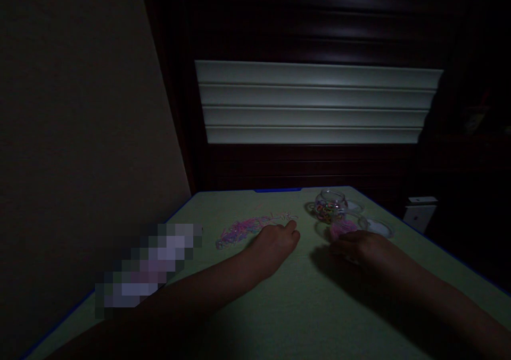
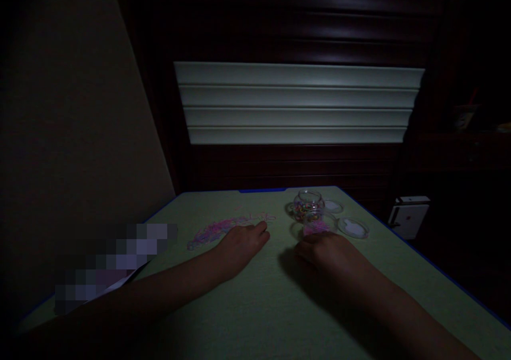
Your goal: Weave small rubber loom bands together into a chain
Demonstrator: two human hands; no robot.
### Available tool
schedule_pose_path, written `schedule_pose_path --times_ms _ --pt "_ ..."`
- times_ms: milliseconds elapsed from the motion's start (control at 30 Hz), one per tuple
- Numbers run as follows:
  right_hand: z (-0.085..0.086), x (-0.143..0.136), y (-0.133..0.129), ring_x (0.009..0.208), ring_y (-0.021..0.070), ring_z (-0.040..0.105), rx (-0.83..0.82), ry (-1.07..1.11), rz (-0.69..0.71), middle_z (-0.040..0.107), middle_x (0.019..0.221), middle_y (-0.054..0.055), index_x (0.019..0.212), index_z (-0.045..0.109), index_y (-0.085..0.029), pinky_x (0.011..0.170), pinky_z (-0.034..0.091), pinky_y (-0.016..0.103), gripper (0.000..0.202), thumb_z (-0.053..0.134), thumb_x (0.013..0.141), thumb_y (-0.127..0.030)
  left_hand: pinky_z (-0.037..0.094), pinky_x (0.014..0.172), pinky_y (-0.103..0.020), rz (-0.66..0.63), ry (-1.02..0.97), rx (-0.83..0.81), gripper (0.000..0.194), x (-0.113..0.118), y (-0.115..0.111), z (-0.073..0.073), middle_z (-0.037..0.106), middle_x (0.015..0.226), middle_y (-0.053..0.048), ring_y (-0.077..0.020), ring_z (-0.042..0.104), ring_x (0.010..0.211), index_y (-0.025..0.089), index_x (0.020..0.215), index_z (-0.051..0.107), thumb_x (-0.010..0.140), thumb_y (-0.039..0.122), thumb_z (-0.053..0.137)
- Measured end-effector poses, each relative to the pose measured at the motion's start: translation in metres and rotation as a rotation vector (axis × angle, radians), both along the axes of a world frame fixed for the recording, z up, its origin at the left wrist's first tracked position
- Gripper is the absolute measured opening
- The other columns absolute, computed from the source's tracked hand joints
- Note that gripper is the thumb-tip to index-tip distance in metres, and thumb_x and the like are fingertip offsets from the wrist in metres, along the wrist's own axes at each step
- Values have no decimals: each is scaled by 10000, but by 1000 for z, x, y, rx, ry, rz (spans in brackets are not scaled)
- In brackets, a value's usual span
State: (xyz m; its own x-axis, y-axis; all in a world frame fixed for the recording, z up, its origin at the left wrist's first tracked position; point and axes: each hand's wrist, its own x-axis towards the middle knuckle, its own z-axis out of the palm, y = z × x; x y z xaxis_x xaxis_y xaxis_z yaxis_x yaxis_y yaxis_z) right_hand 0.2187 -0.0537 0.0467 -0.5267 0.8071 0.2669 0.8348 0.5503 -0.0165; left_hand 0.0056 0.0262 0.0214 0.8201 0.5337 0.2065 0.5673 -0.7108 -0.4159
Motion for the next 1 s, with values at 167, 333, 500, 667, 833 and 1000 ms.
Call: schedule_pose_path --times_ms 167,333,500,667,833,1000 --pt "2 0 1 621 117 525 -36 9 10 604 726 22 755 598 -178 553 317 248 171 449 836 -160 500 553 -315 23 -24 28 160 1 -2 1 545 915 -62 -192 584 686 147 908 486 792 47 440" --pt "2 -1 0 618 120 525 -22 14 -4 602 729 19 747 590 -182 552 314 246 173 449 847 -182 493 561 -331 69 -116 28 114 5 -11 6 546 867 -63 -206 582 704 149 883 487 850 125 381" --pt "-2 0 1 626 121 522 -1 9 9 594 715 16 738 583 -180 561 310 247 158 458 833 -159 483 555 -345 66 -190 -49 136 11 -30 12 545 855 -53 -199 575 660 152 889 483 854 184 356" --pt "-2 1 2 615 120 518 22 -11 -4 593 706 15 734 580 -177 557 307 248 151 461 819 -139 455 517 -308 -41 -203 -77 168 16 -40 0 530 823 -47 -182 554 651 160 877 469 868 174 302" --pt "-1 0 1 627 118 523 48 -2 -20 592 704 24 725 581 -170 568 319 238 161 456 817 -124 461 580 -289 -18 -286 -168 198 18 -36 -14 538 852 -34 -149 544 647 170 915 450 912 193 253" --pt "-1 0 0 641 134 539 81 22 -8 599 704 34 753 595 -176 579 342 242 160 458 817 -127 461 601 -284 -41 -294 -201 204 18 -33 -15 535 859 -33 -147 546 663 173 928 439 926 207 238"
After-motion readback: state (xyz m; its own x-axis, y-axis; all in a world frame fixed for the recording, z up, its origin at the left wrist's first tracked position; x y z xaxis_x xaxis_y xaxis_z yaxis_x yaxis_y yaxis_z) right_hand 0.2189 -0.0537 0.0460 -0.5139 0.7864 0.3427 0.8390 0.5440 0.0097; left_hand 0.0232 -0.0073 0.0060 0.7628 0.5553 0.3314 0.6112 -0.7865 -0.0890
